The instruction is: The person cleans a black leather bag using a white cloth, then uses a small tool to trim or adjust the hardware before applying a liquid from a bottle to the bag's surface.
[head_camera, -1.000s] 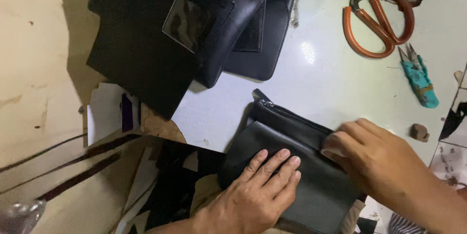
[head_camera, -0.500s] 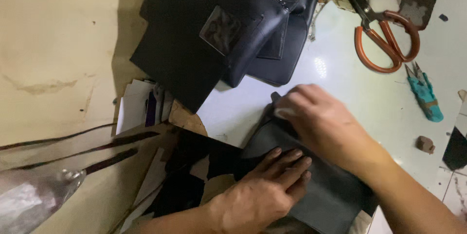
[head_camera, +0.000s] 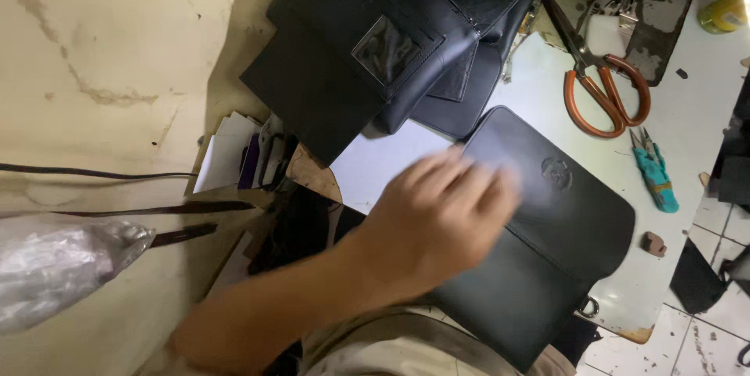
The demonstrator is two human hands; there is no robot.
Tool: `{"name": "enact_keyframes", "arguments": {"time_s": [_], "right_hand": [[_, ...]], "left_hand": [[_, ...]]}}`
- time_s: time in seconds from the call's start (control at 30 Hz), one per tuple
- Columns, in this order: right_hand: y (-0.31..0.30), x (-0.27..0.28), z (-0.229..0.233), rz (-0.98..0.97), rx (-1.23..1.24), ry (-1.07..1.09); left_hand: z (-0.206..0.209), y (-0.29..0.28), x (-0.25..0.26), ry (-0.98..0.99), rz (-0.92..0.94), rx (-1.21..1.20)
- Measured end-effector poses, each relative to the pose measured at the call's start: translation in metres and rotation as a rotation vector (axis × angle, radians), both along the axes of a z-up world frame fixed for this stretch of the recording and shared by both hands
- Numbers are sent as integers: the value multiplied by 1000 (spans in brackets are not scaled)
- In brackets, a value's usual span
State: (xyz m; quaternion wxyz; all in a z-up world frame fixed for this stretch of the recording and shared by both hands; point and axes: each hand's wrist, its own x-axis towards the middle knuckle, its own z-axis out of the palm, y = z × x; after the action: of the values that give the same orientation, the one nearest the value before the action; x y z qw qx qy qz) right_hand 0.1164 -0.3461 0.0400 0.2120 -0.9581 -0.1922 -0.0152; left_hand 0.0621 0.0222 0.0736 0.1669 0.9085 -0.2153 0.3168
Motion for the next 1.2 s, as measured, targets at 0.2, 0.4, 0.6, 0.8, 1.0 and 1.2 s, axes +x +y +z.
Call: {"name": "enact_keyframes", "arguments": {"time_s": [0.2,0.4,0.6,0.8,1.0,1.2], "right_hand": [[156,6,0,359,64,-186],[187,3,-31,884,-16,-72],[144,-9,-22,805,-45,-137],[208,1,-45,670,-48,-271],[91,-34,-38,580,-321,-274],[66,-51,-27,467,-232,-106]], "left_hand": [[-75,-16,-80,362,-299,-38],[-80,-11,-77,388,-300,-133],[-88,-10,-79,430,-327,-163],[-80,-10,-75,453,-333,-99],[-84,-13,-74,474,-317,-111],[-81,-16,-73,503,-336,-35]]}}
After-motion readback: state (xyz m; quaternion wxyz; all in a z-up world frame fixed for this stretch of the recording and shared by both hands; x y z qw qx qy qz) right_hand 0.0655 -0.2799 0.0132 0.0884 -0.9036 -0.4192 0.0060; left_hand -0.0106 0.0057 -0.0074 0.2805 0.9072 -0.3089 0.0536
